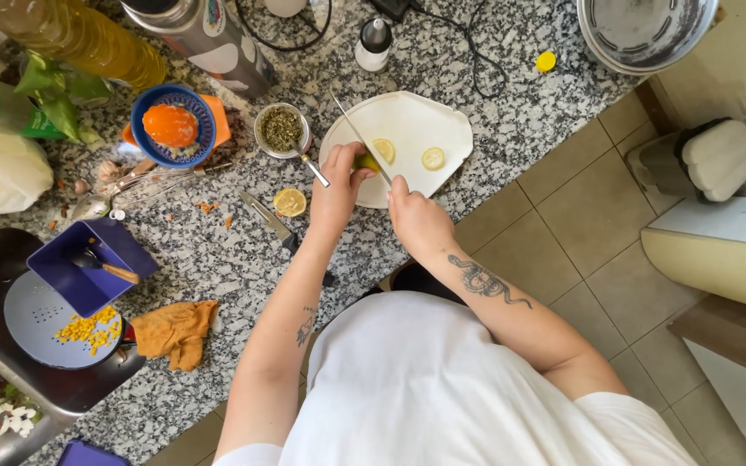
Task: The person washes a lemon, slices it on a cutting board, and arranges the slices in a salad bowl. They then retrieve a plate of boiled eggs from the refrigerator, break the eggs into halves, and add them to the bowl. Finally, the person places a lid on the salad container.
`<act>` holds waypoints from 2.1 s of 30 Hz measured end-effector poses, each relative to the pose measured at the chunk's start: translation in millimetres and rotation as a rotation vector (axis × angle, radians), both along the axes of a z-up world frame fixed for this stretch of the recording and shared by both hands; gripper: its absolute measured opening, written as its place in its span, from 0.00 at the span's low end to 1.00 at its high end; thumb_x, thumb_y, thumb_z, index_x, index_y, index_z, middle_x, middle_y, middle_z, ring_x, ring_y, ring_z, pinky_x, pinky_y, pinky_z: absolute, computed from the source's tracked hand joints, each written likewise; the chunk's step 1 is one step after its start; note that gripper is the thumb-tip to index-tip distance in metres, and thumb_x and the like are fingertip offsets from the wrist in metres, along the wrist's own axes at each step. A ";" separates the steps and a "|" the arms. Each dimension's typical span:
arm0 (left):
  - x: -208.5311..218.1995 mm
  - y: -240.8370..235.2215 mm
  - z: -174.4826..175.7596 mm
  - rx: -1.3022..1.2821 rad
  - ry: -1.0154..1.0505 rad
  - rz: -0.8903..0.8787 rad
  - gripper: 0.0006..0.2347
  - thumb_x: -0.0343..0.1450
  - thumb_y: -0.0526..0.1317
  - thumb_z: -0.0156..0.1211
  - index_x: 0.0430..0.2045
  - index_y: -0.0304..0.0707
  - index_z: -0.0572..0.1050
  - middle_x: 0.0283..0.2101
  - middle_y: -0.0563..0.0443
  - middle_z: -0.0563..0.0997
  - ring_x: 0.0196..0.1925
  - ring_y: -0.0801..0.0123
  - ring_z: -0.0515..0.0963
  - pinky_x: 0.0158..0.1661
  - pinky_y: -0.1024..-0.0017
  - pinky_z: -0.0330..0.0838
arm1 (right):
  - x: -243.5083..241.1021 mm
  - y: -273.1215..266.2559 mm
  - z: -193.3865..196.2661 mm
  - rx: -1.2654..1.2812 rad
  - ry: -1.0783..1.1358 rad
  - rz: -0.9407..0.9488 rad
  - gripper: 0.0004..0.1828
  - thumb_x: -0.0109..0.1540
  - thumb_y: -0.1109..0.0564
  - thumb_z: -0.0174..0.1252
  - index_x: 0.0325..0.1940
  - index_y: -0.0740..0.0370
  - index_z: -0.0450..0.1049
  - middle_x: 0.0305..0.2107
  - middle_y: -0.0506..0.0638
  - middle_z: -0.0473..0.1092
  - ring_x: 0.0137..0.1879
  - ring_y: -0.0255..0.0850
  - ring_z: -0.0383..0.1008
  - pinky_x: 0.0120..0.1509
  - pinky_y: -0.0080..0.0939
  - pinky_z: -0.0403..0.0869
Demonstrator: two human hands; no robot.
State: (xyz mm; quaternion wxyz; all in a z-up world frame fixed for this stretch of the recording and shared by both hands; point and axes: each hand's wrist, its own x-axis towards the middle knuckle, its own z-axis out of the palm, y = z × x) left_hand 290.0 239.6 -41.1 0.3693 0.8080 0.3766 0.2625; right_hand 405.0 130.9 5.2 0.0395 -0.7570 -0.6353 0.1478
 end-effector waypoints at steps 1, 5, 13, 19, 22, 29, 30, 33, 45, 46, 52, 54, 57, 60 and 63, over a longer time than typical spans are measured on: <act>0.8 1.2 0.6 0.000 -0.001 0.000 0.14 0.63 0.39 0.62 0.39 0.41 0.67 0.34 0.49 0.71 0.36 0.49 0.79 0.37 0.58 0.75 | 0.3 6.5 1.9 0.000 -0.001 0.000 0.14 0.67 0.53 0.38 0.41 0.68 0.61 0.11 0.54 0.63 0.14 0.50 0.70 0.14 0.45 0.70; 3.5 4.4 -2.7 -0.006 0.025 -0.006 0.14 0.64 0.39 0.61 0.40 0.41 0.67 0.34 0.48 0.72 0.36 0.48 0.79 0.37 0.57 0.75 | 2.8 28.5 3.7 -0.027 0.095 -0.016 0.13 0.67 0.54 0.37 0.40 0.68 0.60 0.11 0.55 0.64 0.15 0.50 0.70 0.13 0.44 0.70; 5.5 8.9 -0.1 -0.059 0.028 0.002 0.13 0.65 0.40 0.60 0.40 0.41 0.67 0.35 0.48 0.72 0.35 0.49 0.80 0.37 0.59 0.76 | 10.1 -0.6 15.4 -0.156 0.195 -0.025 0.13 0.67 0.55 0.37 0.41 0.69 0.60 0.13 0.61 0.66 0.18 0.52 0.72 0.16 0.44 0.71; 8.1 10.6 -8.8 -0.029 0.070 -0.011 0.13 0.66 0.41 0.59 0.40 0.40 0.67 0.35 0.46 0.72 0.34 0.46 0.79 0.36 0.57 0.75 | 10.3 40.2 0.6 -0.114 0.263 -0.068 0.15 0.67 0.55 0.35 0.43 0.72 0.59 0.15 0.62 0.68 0.19 0.52 0.72 0.15 0.44 0.70; 7.2 9.9 -8.0 0.016 0.078 -0.015 0.13 0.66 0.42 0.58 0.40 0.42 0.66 0.35 0.46 0.72 0.34 0.45 0.79 0.36 0.55 0.75 | 9.7 33.9 12.4 -0.105 0.269 -0.044 0.13 0.67 0.55 0.35 0.42 0.69 0.58 0.16 0.63 0.68 0.21 0.55 0.73 0.18 0.46 0.70; 6.1 10.6 -9.5 -0.041 0.064 0.024 0.13 0.66 0.41 0.58 0.41 0.41 0.67 0.36 0.47 0.73 0.35 0.48 0.79 0.38 0.58 0.76 | 10.0 24.0 -0.4 -0.177 0.313 -0.057 0.11 0.67 0.57 0.36 0.40 0.68 0.59 0.14 0.63 0.68 0.19 0.51 0.72 0.17 0.43 0.70; 6.7 11.3 -8.9 -0.026 0.063 0.026 0.13 0.66 0.42 0.58 0.41 0.40 0.67 0.36 0.46 0.73 0.36 0.46 0.79 0.38 0.57 0.76 | 10.0 34.4 -6.6 -0.135 0.322 -0.061 0.10 0.67 0.58 0.36 0.39 0.68 0.60 0.14 0.61 0.67 0.19 0.49 0.72 0.16 0.40 0.69; 6.1 9.1 -9.4 -0.028 0.063 0.011 0.13 0.66 0.42 0.58 0.41 0.40 0.67 0.37 0.46 0.73 0.36 0.48 0.79 0.38 0.57 0.76 | 8.4 28.5 16.2 -0.171 0.336 -0.063 0.14 0.67 0.55 0.35 0.45 0.71 0.59 0.17 0.66 0.68 0.23 0.55 0.74 0.20 0.47 0.73; 7.8 5.0 -21.9 0.004 0.069 0.036 0.13 0.67 0.43 0.56 0.42 0.41 0.67 0.38 0.47 0.73 0.38 0.49 0.79 0.41 0.59 0.74 | 7.5 -8.0 -8.6 -0.260 0.232 -0.062 0.13 0.66 0.54 0.38 0.43 0.68 0.59 0.17 0.64 0.69 0.24 0.59 0.74 0.21 0.52 0.72; 12.8 12.3 -25.5 0.012 0.062 0.042 0.13 0.67 0.43 0.56 0.42 0.41 0.67 0.38 0.47 0.73 0.38 0.49 0.79 0.41 0.59 0.74 | 11.0 3.4 -24.7 -0.252 0.225 -0.057 0.13 0.66 0.54 0.38 0.43 0.68 0.59 0.17 0.64 0.69 0.24 0.59 0.74 0.21 0.52 0.72; 2.8 5.5 -21.6 0.053 0.049 0.032 0.14 0.68 0.44 0.54 0.44 0.42 0.65 0.36 0.45 0.73 0.37 0.46 0.78 0.40 0.56 0.73 | 0.7 20.7 -37.9 -0.060 0.264 -0.056 0.11 0.66 0.59 0.39 0.43 0.73 0.58 0.18 0.69 0.68 0.26 0.62 0.73 0.24 0.55 0.73; 6.6 4.2 -25.5 0.079 0.066 0.039 0.14 0.67 0.44 0.54 0.44 0.41 0.66 0.35 0.46 0.72 0.36 0.48 0.78 0.40 0.58 0.74 | 5.9 -5.9 -40.9 -0.165 0.248 -0.080 0.11 0.65 0.56 0.38 0.41 0.69 0.58 0.18 0.67 0.69 0.26 0.62 0.74 0.23 0.56 0.72; 5.1 -2.7 -6.2 0.094 0.015 0.035 0.11 0.70 0.38 0.52 0.45 0.43 0.68 0.34 0.50 0.69 0.34 0.55 0.78 0.40 0.65 0.74 | 14.5 -6.1 -32.6 -0.206 0.241 -0.086 0.12 0.66 0.53 0.38 0.42 0.66 0.59 0.21 0.67 0.70 0.30 0.62 0.74 0.28 0.57 0.74; -9.5 -23.7 1.2 0.145 0.061 0.067 0.11 0.69 0.28 0.52 0.44 0.35 0.67 0.47 0.37 0.69 0.49 0.42 0.73 0.47 0.54 0.70 | 16.9 10.6 -24.1 -0.140 0.326 -0.104 0.13 0.66 0.54 0.39 0.44 0.69 0.59 0.24 0.71 0.70 0.33 0.65 0.74 0.31 0.59 0.74; -14.6 -37.5 3.9 0.170 0.095 0.111 0.13 0.68 0.26 0.53 0.45 0.32 0.65 0.52 0.36 0.66 0.54 0.44 0.69 0.53 0.54 0.65 | 25.5 11.6 -15.1 -0.140 0.506 -0.191 0.14 0.66 0.50 0.40 0.46 0.65 0.58 0.28 0.69 0.70 0.36 0.63 0.74 0.34 0.58 0.74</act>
